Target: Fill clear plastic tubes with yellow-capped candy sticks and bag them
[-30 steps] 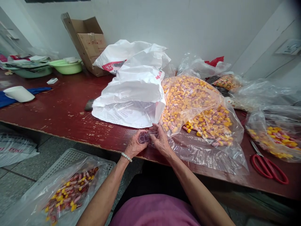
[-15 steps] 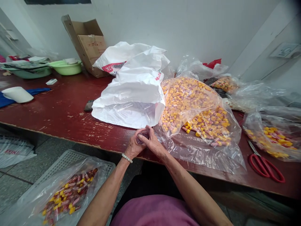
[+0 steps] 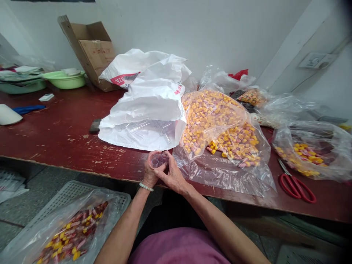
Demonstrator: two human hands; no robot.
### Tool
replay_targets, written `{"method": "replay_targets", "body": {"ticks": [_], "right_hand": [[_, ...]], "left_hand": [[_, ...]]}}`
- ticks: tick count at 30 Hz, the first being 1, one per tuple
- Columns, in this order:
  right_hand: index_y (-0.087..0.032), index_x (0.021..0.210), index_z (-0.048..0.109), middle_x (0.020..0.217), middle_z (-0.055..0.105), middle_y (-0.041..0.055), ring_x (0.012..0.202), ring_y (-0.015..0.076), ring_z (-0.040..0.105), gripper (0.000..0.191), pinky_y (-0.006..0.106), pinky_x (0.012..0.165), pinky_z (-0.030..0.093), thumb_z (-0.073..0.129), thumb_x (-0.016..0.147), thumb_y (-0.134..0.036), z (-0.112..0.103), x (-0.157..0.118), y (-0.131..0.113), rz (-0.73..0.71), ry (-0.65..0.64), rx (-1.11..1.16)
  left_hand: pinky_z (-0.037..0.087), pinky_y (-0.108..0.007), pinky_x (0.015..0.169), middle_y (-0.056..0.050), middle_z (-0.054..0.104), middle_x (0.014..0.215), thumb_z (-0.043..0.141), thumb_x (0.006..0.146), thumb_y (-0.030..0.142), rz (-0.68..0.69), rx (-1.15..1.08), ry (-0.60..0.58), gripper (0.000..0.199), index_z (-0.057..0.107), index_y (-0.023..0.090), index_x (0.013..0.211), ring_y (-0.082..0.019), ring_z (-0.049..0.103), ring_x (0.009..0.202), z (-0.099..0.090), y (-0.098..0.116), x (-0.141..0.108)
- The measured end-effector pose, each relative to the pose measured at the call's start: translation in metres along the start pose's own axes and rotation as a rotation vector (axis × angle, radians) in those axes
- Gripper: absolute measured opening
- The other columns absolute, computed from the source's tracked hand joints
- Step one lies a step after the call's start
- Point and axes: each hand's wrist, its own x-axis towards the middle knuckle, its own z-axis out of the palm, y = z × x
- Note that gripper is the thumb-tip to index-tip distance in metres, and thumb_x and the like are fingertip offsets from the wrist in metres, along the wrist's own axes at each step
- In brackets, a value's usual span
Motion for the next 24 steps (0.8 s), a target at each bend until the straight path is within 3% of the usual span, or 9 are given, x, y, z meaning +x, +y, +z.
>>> {"method": "replay_targets", "body": {"ticks": [3,6,9,11,13,15,17,21,24], "right_hand": [[-0.016,0.139,0.025,0.139,0.039,0.0164,0.127,0.0285,0.039,0.079,0.047,0.104,0.034,0.063,0.076,-0.044,-0.018,-0.011,-0.014,-0.032,0.014,-0.087],[-0.021,0.133,0.037,0.130,0.049,0.0117,0.117,0.0234,0.048,0.054,0.041,0.097,0.042,0.053,0.085,-0.039,-0.063,-0.019,-0.015,-0.119,0.169,-0.170],[-0.020,0.107,0.057,0.098,0.062,0.0084,0.086,0.0195,0.058,0.027,0.037,0.074,0.049,0.039,0.092,-0.034,-0.122,-0.017,0.013,-0.012,0.451,-0.364],[-0.018,0.087,0.061,0.087,0.062,0.0090,0.084,0.0224,0.056,0.021,0.041,0.077,0.046,0.048,0.087,-0.034,-0.155,-0.008,0.044,0.069,0.561,-0.546],[-0.019,0.079,0.062,0.083,0.061,0.0097,0.087,0.0244,0.053,0.017,0.044,0.082,0.042,0.056,0.081,-0.034,-0.175,0.001,0.072,0.088,0.574,-0.593],[-0.019,0.077,0.062,0.081,0.061,0.0094,0.086,0.0246,0.053,0.017,0.044,0.083,0.041,0.059,0.079,-0.035,-0.181,0.006,0.086,0.089,0.558,-0.593],[-0.019,0.080,0.063,0.079,0.060,0.0087,0.081,0.0233,0.053,0.020,0.043,0.081,0.042,0.056,0.081,-0.037,-0.177,0.004,0.083,0.097,0.552,-0.584],[-0.020,0.101,0.062,0.089,0.061,0.0068,0.077,0.0187,0.056,0.025,0.035,0.072,0.047,0.049,0.088,-0.037,-0.154,-0.020,0.035,0.007,0.468,-0.472],[-0.024,0.108,0.059,0.102,0.058,0.0071,0.091,0.0185,0.057,0.023,0.034,0.077,0.049,0.047,0.090,-0.027,-0.130,-0.037,-0.004,-0.197,0.227,-0.363]], "left_hand": [[0.052,-0.033,0.078,-0.007,0.066,0.097,0.080,0.051,0.020,0.040,0.087,-0.016,0.050,0.057,0.018,0.096,-0.021,0.065,0.084,-0.003,-0.003,-0.002],[0.052,-0.033,0.078,-0.006,0.067,0.094,0.078,0.056,0.020,0.032,0.094,-0.058,0.051,0.056,0.019,0.101,-0.021,0.066,0.083,-0.004,-0.005,-0.005],[0.052,-0.033,0.077,-0.004,0.067,0.085,0.077,0.058,0.019,0.007,0.056,-0.082,0.048,0.055,0.019,0.100,-0.020,0.067,0.080,-0.001,-0.003,-0.010],[0.053,-0.033,0.074,-0.003,0.067,0.084,0.076,0.058,0.018,-0.009,0.036,-0.092,0.047,0.055,0.019,0.100,-0.020,0.067,0.078,0.004,0.001,-0.014],[0.053,-0.032,0.073,-0.003,0.067,0.083,0.075,0.058,0.017,-0.032,0.019,-0.119,0.046,0.055,0.020,0.099,-0.019,0.066,0.076,0.010,0.005,-0.019],[0.053,-0.031,0.072,-0.003,0.067,0.084,0.074,0.059,0.016,-0.048,0.004,-0.166,0.044,0.054,0.020,0.098,-0.019,0.066,0.076,0.015,0.008,-0.023],[0.053,-0.030,0.070,-0.004,0.066,0.085,0.073,0.060,0.015,-0.052,0.014,-0.208,0.043,0.054,0.021,0.098,-0.019,0.066,0.078,0.018,0.010,-0.026],[0.053,-0.029,0.068,-0.004,0.066,0.083,0.072,0.060,0.014,-0.017,0.105,-0.282,0.044,0.056,0.020,0.100,-0.020,0.065,0.077,0.020,0.016,-0.031],[0.052,-0.029,0.068,-0.004,0.066,0.084,0.072,0.060,0.014,0.048,0.166,-0.331,0.042,0.057,0.020,0.099,-0.020,0.065,0.077,0.024,0.024,-0.034]]}}
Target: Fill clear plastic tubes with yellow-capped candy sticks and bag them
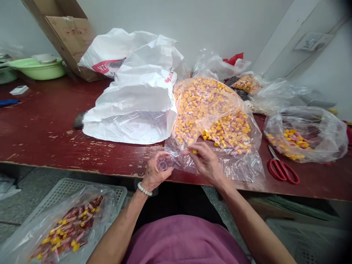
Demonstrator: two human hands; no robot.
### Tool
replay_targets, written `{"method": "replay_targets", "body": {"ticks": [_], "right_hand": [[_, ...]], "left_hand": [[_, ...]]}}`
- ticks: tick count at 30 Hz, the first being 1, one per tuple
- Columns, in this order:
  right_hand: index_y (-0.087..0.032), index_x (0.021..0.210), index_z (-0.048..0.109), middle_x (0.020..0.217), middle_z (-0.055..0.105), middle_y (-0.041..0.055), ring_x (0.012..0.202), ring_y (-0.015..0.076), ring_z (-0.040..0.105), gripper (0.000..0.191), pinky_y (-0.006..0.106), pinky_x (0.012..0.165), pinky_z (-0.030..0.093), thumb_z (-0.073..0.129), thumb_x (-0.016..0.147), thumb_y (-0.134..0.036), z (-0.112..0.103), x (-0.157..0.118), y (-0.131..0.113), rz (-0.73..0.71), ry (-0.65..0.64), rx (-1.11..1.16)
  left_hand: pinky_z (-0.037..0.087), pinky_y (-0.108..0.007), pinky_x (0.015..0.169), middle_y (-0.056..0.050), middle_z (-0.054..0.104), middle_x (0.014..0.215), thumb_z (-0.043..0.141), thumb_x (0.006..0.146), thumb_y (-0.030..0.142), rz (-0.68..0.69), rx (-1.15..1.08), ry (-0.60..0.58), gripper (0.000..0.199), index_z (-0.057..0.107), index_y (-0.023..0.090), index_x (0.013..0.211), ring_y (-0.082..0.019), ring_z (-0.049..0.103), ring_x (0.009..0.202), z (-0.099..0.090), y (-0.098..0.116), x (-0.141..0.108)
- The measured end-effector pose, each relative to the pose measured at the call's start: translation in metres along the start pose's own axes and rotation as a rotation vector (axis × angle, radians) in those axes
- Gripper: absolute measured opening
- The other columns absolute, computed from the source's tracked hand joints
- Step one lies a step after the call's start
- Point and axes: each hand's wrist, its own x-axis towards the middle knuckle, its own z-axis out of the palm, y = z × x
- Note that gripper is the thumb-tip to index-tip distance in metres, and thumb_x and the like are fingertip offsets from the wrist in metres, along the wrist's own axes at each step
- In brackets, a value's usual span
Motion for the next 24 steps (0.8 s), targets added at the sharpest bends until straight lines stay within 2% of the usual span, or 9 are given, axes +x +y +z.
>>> {"method": "replay_targets", "body": {"ticks": [2,5,9,12,16,20,24], "right_hand": [[-0.025,0.112,0.058,0.103,0.055,0.0075,0.095,0.0180,0.056,0.027,0.034,0.081,0.049,0.043,0.091,-0.021,0.006,-0.004,-0.018,-0.104,-0.117,0.023],[-0.027,0.124,0.050,0.108,0.055,0.0078,0.101,0.0184,0.055,0.036,0.035,0.087,0.047,0.038,0.091,-0.017,0.010,-0.006,-0.025,-0.160,-0.247,0.002],[-0.025,0.134,0.033,0.123,0.050,0.0104,0.112,0.0214,0.050,0.047,0.040,0.095,0.043,0.047,0.089,-0.024,0.003,-0.007,-0.023,-0.121,-0.205,-0.005],[-0.020,0.124,0.039,0.124,0.046,0.0143,0.115,0.0267,0.046,0.056,0.045,0.095,0.042,0.064,0.077,-0.037,0.004,-0.011,-0.023,-0.134,-0.216,-0.087],[-0.015,0.118,0.042,0.120,0.048,0.0183,0.108,0.0332,0.047,0.081,0.051,0.087,0.043,0.082,0.053,-0.043,0.022,-0.019,-0.018,-0.141,-0.253,-0.283],[-0.014,0.112,0.045,0.111,0.053,0.0159,0.101,0.0286,0.050,0.070,0.043,0.083,0.045,0.079,0.056,-0.040,0.038,-0.021,-0.010,-0.219,-0.193,-0.265],[-0.016,0.109,0.048,0.106,0.056,0.0130,0.096,0.0259,0.053,0.063,0.040,0.082,0.047,0.075,0.060,-0.045,0.035,-0.018,-0.010,-0.241,-0.242,-0.256]], "left_hand": [[0.050,-0.029,0.069,-0.004,0.067,0.085,0.072,0.061,0.014,0.047,0.035,-0.034,0.040,0.058,0.020,0.098,-0.020,0.064,0.078,0.002,0.007,0.000],[0.049,-0.029,0.072,-0.003,0.067,0.086,0.070,0.062,0.013,0.104,0.069,-0.083,0.039,0.059,0.020,0.098,-0.020,0.064,0.079,0.005,0.013,0.000],[0.049,-0.029,0.072,-0.003,0.068,0.086,0.070,0.060,0.012,0.069,0.064,-0.093,0.040,0.058,0.019,0.098,-0.020,0.064,0.078,0.005,0.016,0.000],[0.048,-0.028,0.071,-0.003,0.067,0.085,0.070,0.058,0.011,0.002,0.043,-0.074,0.041,0.057,0.018,0.097,-0.019,0.063,0.077,0.003,0.018,0.000],[0.049,-0.029,0.072,-0.003,0.066,0.087,0.070,0.058,0.012,-0.158,-0.068,-0.118,0.042,0.056,0.017,0.098,-0.018,0.063,0.079,0.005,0.018,-0.002],[0.049,-0.026,0.066,-0.001,0.065,0.080,0.073,0.055,0.011,-0.311,-0.282,-0.102,0.044,0.056,0.017,0.095,-0.016,0.061,0.073,0.012,0.013,-0.005],[0.047,-0.022,0.059,0.002,0.064,0.074,0.074,0.052,0.008,-0.432,-0.463,-0.102,0.046,0.057,0.016,0.093,-0.013,0.059,0.065,0.017,0.011,-0.006]]}}
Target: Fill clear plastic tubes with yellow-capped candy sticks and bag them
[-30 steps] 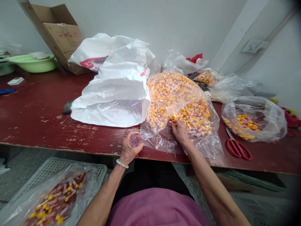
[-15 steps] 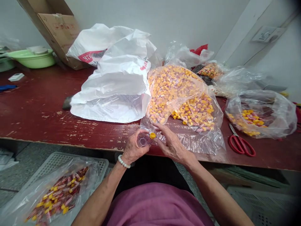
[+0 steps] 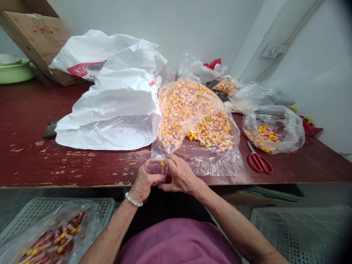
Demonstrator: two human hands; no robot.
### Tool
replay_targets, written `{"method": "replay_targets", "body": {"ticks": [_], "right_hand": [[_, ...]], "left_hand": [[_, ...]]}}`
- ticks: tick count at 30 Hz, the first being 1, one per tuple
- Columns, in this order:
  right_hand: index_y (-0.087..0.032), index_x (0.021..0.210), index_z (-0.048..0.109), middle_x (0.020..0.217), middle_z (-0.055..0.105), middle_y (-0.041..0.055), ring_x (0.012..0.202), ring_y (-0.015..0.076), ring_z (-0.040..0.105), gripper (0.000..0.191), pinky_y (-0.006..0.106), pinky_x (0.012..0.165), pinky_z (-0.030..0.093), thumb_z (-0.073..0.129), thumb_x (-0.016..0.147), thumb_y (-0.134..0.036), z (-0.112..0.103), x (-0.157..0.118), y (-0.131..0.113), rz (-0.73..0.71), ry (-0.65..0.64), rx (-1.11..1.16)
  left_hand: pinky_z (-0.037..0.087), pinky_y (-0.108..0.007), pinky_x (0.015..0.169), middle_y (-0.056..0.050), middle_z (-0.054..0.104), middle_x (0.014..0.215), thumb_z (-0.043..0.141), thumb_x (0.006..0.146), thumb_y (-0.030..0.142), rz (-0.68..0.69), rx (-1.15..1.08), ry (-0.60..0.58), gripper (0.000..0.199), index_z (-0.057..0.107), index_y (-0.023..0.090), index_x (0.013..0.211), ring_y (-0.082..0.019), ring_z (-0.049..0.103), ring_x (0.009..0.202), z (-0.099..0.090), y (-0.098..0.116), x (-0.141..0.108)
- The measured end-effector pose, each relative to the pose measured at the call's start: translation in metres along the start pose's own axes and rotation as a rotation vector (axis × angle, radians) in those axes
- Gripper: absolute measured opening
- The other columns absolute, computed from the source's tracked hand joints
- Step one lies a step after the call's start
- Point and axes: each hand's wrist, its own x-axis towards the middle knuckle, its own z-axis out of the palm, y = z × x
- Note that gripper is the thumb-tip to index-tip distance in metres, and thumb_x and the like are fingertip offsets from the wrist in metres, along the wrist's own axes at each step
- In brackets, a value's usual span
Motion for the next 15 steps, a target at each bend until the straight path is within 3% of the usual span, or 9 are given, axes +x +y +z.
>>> {"method": "replay_targets", "body": {"ticks": [4,9,10,13,15], "right_hand": [[-0.017,0.121,0.044,0.115,0.054,0.0124,0.104,0.0244,0.053,0.077,0.039,0.088,0.046,0.071,0.063,-0.059,-0.020,-0.001,0.020,0.046,-0.030,0.150],[-0.018,0.114,0.052,0.105,0.056,0.0105,0.087,0.0204,0.058,0.048,0.040,0.077,0.049,0.053,0.082,-0.055,-0.043,-0.004,0.056,0.386,0.154,0.157],[-0.019,0.118,0.049,0.109,0.055,0.0113,0.090,0.0215,0.057,0.053,0.041,0.079,0.049,0.055,0.081,-0.056,-0.043,-0.004,0.055,0.366,0.151,0.158],[-0.021,0.137,0.031,0.129,0.046,0.0150,0.112,0.0282,0.048,0.090,0.047,0.092,0.042,0.067,0.065,-0.062,-0.036,-0.001,0.033,0.112,0.007,0.161],[-0.019,0.138,0.030,0.127,0.048,0.0161,0.115,0.0303,0.046,0.099,0.048,0.095,0.039,0.072,0.058,-0.062,-0.025,0.002,0.015,-0.001,-0.066,0.118]], "left_hand": [[0.047,-0.022,0.053,0.001,0.065,0.074,0.075,0.052,0.009,-0.021,-0.061,0.064,0.047,0.056,0.016,0.094,-0.012,0.059,0.062,0.000,0.001,0.002],[0.042,-0.020,0.043,0.002,0.065,0.069,0.075,0.053,0.011,0.006,-0.076,0.039,0.048,0.054,0.017,0.096,-0.012,0.057,0.052,0.000,0.006,0.003],[0.042,-0.021,0.043,0.002,0.064,0.069,0.075,0.053,0.010,0.004,-0.078,0.034,0.048,0.054,0.017,0.096,-0.012,0.056,0.052,0.001,0.006,0.003],[0.046,-0.022,0.048,0.001,0.066,0.072,0.074,0.053,0.008,-0.018,-0.091,0.034,0.049,0.055,0.017,0.097,-0.013,0.059,0.057,0.004,0.007,0.003],[0.048,-0.023,0.053,0.000,0.066,0.074,0.073,0.053,0.006,-0.033,-0.108,0.033,0.047,0.056,0.017,0.096,-0.014,0.060,0.062,0.006,0.007,0.002]]}}
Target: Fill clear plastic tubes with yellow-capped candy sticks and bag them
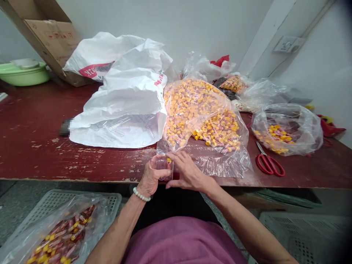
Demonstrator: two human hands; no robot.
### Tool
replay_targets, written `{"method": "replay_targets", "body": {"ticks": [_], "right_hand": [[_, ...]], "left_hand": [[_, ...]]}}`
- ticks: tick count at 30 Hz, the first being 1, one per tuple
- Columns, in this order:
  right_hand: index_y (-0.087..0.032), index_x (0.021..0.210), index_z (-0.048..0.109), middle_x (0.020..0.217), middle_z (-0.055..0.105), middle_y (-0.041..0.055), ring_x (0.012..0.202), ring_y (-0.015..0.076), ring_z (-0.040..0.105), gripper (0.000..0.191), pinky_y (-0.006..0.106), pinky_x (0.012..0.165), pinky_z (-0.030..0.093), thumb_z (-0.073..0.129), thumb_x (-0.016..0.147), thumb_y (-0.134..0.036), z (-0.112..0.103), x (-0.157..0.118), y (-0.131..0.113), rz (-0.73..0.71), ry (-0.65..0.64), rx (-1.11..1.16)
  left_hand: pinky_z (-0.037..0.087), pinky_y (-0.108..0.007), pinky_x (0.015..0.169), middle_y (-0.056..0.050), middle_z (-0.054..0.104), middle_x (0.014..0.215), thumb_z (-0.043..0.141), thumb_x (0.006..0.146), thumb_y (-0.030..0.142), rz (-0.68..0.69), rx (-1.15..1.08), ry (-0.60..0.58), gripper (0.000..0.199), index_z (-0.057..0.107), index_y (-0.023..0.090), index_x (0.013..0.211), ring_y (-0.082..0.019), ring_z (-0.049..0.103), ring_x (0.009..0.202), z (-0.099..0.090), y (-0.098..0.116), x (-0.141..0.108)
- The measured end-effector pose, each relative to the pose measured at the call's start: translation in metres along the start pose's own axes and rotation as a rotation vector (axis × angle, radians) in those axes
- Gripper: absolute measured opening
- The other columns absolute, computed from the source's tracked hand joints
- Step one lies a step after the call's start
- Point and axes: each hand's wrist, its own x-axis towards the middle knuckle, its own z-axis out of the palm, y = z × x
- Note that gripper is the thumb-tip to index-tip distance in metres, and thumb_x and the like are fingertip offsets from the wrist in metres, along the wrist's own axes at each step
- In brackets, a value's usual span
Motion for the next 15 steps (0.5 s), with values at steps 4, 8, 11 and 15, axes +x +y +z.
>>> {"method": "replay_targets", "body": {"ticks": [4,8,11,15], "right_hand": [[-0.016,0.131,0.040,0.106,0.060,0.0132,0.098,0.0269,0.056,0.088,0.042,0.088,0.044,0.072,0.061,-0.059,0.019,0.003,-0.013,-0.046,0.013,-0.045],[-0.017,0.128,0.045,0.104,0.062,0.0114,0.097,0.0263,0.057,0.085,0.042,0.089,0.043,0.068,0.061,-0.065,0.014,-0.003,-0.006,-0.045,0.011,-0.043],[-0.021,0.125,0.048,0.115,0.059,0.0089,0.104,0.0229,0.055,0.066,0.037,0.089,0.044,0.060,0.073,-0.061,-0.001,-0.008,0.018,0.079,-0.017,0.008],[-0.017,0.108,0.060,0.103,0.061,0.0102,0.094,0.0194,0.057,0.032,0.033,0.083,0.045,0.035,0.094,-0.031,-0.011,-0.002,0.071,0.491,0.119,-0.188]], "left_hand": [[0.047,-0.022,0.054,0.001,0.064,0.071,0.069,0.053,0.003,-0.029,-0.038,-0.042,0.042,0.058,0.015,0.091,-0.012,0.059,0.060,0.001,-0.001,-0.002],[0.049,-0.024,0.060,0.000,0.064,0.074,0.067,0.053,0.004,-0.063,-0.141,-0.058,0.038,0.059,0.014,0.089,-0.012,0.060,0.064,0.004,-0.004,-0.003],[0.041,-0.020,0.042,0.001,0.063,0.071,0.069,0.057,0.009,-0.092,-0.117,-0.025,0.038,0.057,0.015,0.092,-0.011,0.057,0.052,0.001,-0.002,-0.003],[0.037,-0.020,0.038,0.000,0.064,0.073,0.073,0.058,0.014,-0.044,-0.056,0.016,0.042,0.054,0.018,0.095,-0.015,0.061,0.052,-0.011,0.003,-0.002]]}}
